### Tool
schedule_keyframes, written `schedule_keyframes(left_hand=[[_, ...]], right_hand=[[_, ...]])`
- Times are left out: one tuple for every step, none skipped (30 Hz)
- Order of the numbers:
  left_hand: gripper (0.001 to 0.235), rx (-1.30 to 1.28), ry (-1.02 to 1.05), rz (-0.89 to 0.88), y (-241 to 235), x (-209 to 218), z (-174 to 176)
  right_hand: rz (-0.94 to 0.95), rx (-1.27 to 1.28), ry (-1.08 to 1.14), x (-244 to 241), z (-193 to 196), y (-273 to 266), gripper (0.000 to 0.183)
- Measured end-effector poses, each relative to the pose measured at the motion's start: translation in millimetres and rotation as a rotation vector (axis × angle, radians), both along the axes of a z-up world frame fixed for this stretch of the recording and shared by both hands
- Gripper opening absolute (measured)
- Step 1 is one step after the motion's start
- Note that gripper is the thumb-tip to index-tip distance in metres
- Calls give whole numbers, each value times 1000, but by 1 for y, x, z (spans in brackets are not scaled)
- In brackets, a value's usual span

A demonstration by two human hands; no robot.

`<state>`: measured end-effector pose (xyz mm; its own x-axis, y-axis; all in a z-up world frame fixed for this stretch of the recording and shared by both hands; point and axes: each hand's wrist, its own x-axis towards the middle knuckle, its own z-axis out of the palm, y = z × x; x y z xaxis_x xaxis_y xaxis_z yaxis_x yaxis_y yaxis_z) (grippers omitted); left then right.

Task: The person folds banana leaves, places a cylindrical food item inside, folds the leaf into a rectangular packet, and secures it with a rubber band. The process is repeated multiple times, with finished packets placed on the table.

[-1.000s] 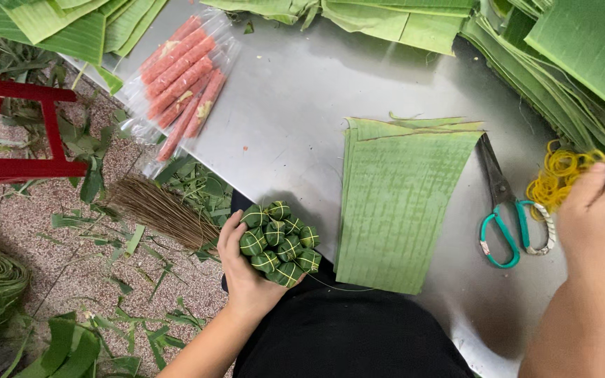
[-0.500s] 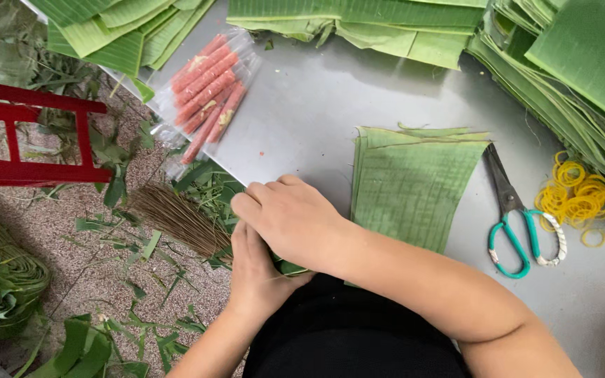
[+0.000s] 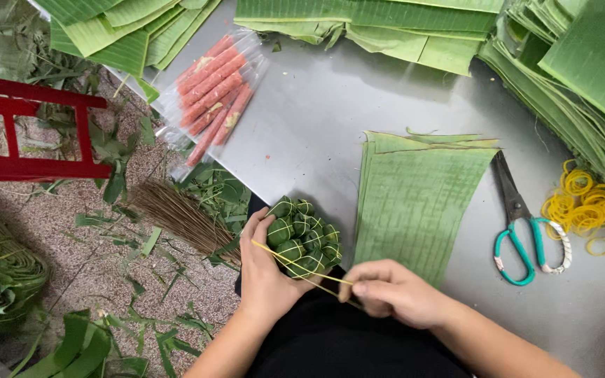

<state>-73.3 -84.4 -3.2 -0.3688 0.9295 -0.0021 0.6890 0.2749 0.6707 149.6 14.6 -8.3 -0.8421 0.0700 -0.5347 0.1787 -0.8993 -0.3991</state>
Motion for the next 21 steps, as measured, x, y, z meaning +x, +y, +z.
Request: schedule_keyframes(left_hand=[[118, -11, 13, 8, -1, 0, -1], [118, 9, 5, 22, -3, 0, -3], [119, 30, -6, 31, -6, 1, -9], [119, 50, -16, 41, -11, 3, -15], [119, 109, -19, 34, -13, 3, -23], [118, 167, -22, 27, -16, 4, -32], [118, 221, -22, 22, -22, 4, -40], [117, 278, -60, 45, -29, 6, -49], [117, 341, -98, 65, -32, 7, -58], [116, 404, -136, 85, -34, 9, -67], [117, 456, -202, 89, -35, 11, -76], [118, 508, -267, 92, -36, 12, -84], [119, 556, -333, 98, -38, 14, -90], [120, 543, -306, 111, -39, 16, -94], [120, 530, -283, 124, -39, 18, -95], [121, 518, -259, 136, -40, 18, -95], [123, 462, -414, 211, -41, 20, -94], [125, 403, -568, 285, -42, 22, -88], [127, 341, -721, 358, -42, 22, -82], [128, 311, -757, 336, -43, 22, -74], [129, 278, -793, 314, -46, 20, -64]], right_hand=[[32, 337, 9, 0, -1, 4, 22], [64, 674, 18, -5, -2, 11, 20], [92, 1012, 22, -12, -2, 18, 18], [17, 1229, 37, -23, -1, 22, 17], [-64, 1451, 56, -42, -1, 29, 17], [-79, 1557, 53, -65, -3, 37, 15], [-94, 1658, 54, -87, -4, 41, 13], [-90, 1655, -34, -102, -3, 44, 13], [-90, 1656, -123, -115, -1, 50, 13], [-89, 1654, -212, -122, 1, 55, 13], [-1, 1639, -254, -121, 4, 59, 13], [88, 1621, -295, -116, 6, 61, 13], [178, 1598, -335, -110, 8, 61, 14], [288, 1444, -356, -103, 8, 60, 18], [395, 1287, -376, -95, 9, 56, 24], [497, 1127, -393, -90, 8, 52, 32], [439, 992, -389, -88, 8, 45, 37], [380, 857, -383, -86, 8, 38, 43], [321, 722, -377, -85, 10, 33, 49], [256, 762, -342, -83, 13, 29, 47], [191, 798, -307, -81, 18, 26, 45]])
